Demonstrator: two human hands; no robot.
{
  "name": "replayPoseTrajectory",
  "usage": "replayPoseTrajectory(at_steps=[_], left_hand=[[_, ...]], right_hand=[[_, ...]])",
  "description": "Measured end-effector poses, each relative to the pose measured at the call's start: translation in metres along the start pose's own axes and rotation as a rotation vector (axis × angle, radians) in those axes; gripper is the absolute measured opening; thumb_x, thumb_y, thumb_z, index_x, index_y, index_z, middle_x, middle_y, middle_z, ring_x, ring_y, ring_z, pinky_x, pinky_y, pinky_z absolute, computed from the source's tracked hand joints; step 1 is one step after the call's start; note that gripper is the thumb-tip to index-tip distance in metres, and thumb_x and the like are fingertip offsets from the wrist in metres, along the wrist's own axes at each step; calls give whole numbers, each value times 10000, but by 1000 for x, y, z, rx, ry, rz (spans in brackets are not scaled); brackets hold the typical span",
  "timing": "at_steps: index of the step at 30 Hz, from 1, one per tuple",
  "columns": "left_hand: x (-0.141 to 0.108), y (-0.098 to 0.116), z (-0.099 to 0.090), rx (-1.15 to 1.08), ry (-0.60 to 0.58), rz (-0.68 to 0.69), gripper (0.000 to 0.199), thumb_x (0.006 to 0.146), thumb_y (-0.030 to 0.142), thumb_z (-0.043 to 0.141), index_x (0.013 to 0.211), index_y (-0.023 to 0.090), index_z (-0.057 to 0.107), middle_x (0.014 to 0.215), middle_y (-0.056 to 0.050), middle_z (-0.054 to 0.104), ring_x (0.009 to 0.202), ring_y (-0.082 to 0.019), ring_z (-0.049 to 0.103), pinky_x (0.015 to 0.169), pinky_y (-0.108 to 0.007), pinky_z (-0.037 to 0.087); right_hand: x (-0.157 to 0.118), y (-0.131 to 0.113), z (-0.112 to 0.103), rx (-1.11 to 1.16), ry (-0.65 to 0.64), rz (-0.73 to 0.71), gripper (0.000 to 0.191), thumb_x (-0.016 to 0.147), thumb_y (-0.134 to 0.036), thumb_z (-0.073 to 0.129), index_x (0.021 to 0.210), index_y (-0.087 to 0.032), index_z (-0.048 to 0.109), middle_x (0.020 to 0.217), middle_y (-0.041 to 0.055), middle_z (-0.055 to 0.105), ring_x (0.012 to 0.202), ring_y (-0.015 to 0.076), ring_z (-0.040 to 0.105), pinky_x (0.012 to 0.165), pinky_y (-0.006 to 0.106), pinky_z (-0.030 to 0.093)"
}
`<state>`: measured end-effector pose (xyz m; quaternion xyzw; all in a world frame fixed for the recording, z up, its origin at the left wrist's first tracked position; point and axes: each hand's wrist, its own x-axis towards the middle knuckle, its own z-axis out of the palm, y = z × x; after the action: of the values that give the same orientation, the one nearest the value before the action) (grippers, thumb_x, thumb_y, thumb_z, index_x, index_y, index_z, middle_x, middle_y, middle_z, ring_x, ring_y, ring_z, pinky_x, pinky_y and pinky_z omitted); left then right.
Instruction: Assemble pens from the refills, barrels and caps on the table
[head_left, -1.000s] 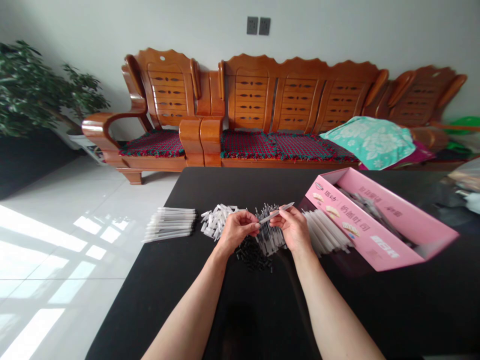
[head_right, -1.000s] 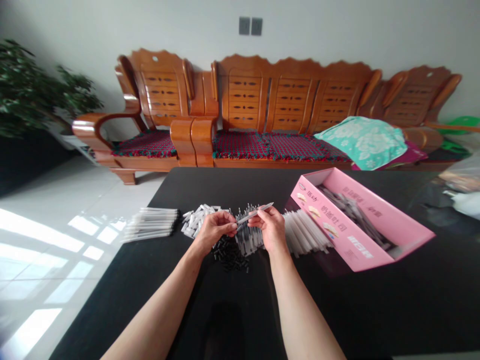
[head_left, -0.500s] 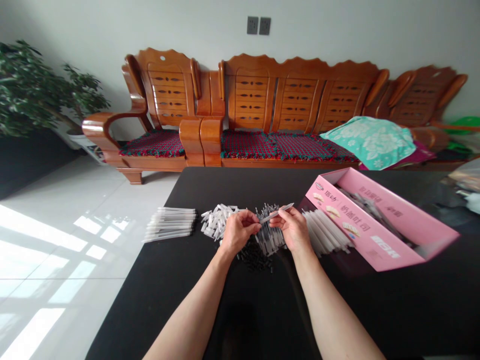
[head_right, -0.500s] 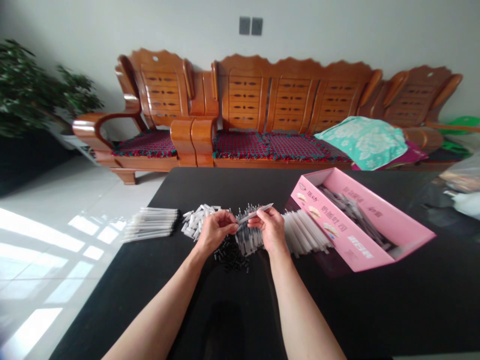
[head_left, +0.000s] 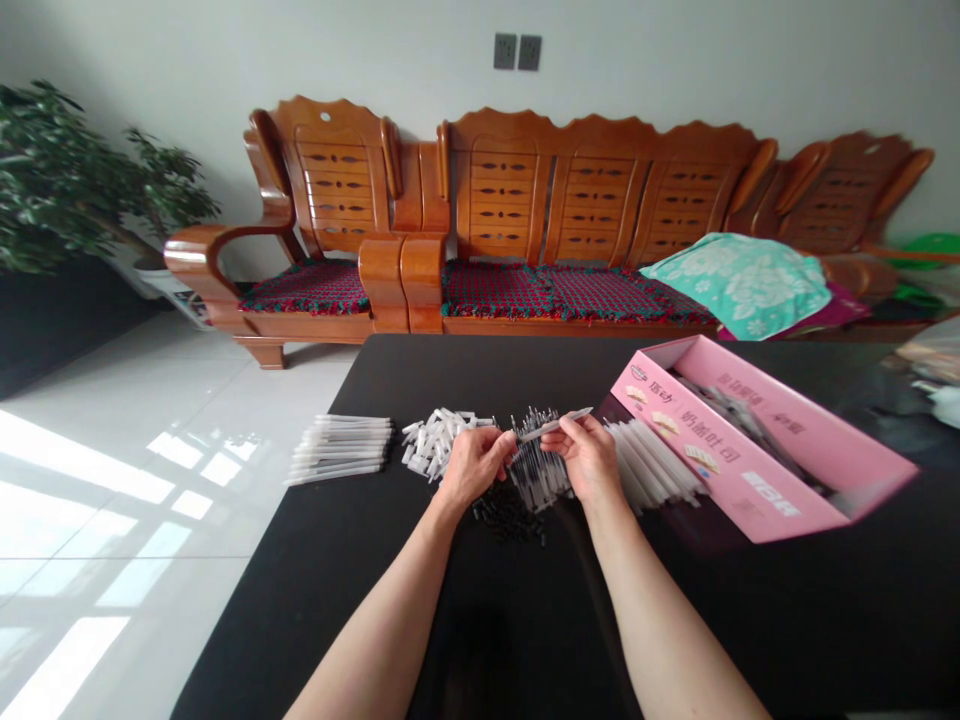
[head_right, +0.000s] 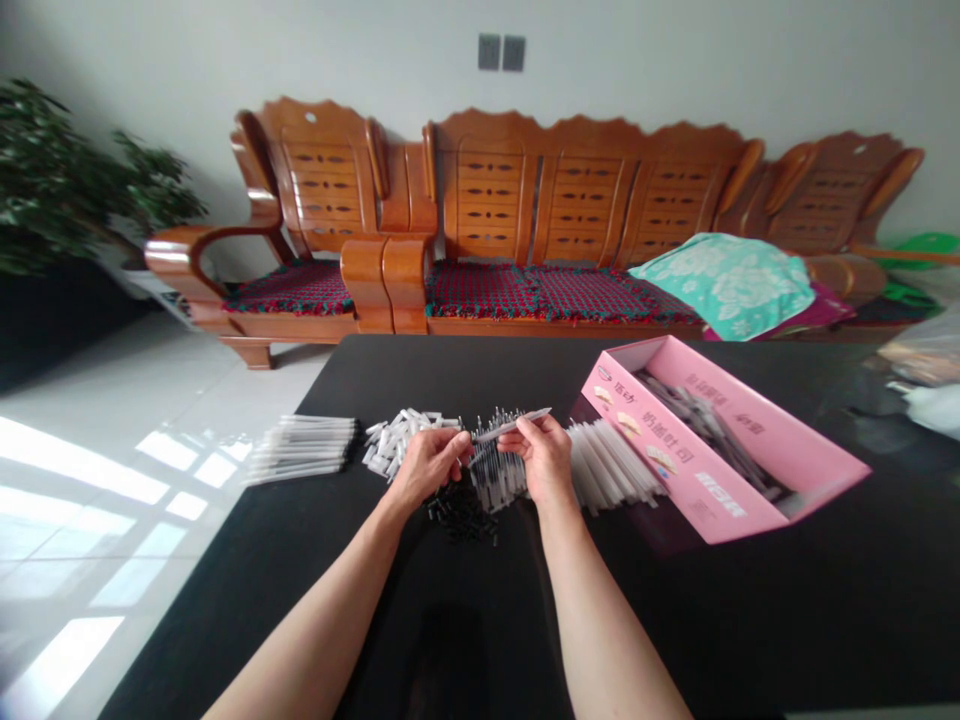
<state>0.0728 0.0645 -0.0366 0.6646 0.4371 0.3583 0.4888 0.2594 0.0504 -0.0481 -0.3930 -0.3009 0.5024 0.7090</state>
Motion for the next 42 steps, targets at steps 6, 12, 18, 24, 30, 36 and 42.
replayPoseTrajectory(at_steps=[6, 12, 18, 24, 30, 36, 42], left_hand=[[3, -8, 1, -108, -5, -32, 353, 826, 485, 633, 739, 144, 648, 504, 5, 588, 387, -72, 464, 384, -166, 332], [4, -8, 5, -285, 33, -72, 416, 792, 537, 656, 696, 132, 637, 560, -12, 605, 425, -94, 544, 357, -170, 362], [5, -9, 4, -292, 5, -107, 421, 775, 540, 668, 690, 129, 643, 558, -15, 612, 422, -97, 556, 346, -173, 375], [6, -10, 5, -288, 30, -63, 330, 737, 442, 734, 698, 135, 621, 524, 13, 581, 427, -85, 532, 383, -169, 396], [6, -12, 5, -256, 76, -24, 397, 709, 469, 763, 925, 155, 650, 608, 20, 612, 464, -100, 557, 375, -169, 383], [4, -13, 3, -153, -14, -57, 456, 856, 557, 566, 729, 132, 675, 540, -6, 584, 393, -68, 484, 361, -161, 313], [6, -11, 4, -266, 69, -17, 402, 674, 471, 792, 874, 155, 645, 583, 31, 586, 432, -84, 509, 375, -169, 340]], right_hand=[[-1, 0, 2, -8, -7, -3, 250, 666, -279, 824, 774, -167, 628, 631, 40, 744, 513, 183, 710, 502, 264, 618], [-2, 0, 1, -7, -20, -13, 232, 693, -274, 817, 792, -172, 633, 643, 32, 744, 527, 177, 714, 514, 260, 622], [-3, 1, 2, -18, -44, 0, 252, 704, -290, 818, 798, -171, 617, 658, 41, 747, 533, 187, 718, 519, 268, 623], [-3, 1, 3, -20, -39, -3, 253, 699, -289, 816, 804, -172, 618, 652, 35, 743, 538, 182, 715, 520, 273, 624], [-3, 1, 2, -16, -34, -5, 256, 695, -292, 820, 794, -173, 616, 652, 36, 742, 532, 180, 711, 512, 270, 619], [-3, 0, 2, -14, -37, 5, 247, 696, -285, 814, 788, -175, 614, 647, 36, 744, 520, 183, 711, 508, 268, 617], [-3, 0, 3, -19, -40, 1, 254, 701, -295, 818, 791, -176, 612, 653, 36, 744, 525, 181, 713, 515, 264, 618]])
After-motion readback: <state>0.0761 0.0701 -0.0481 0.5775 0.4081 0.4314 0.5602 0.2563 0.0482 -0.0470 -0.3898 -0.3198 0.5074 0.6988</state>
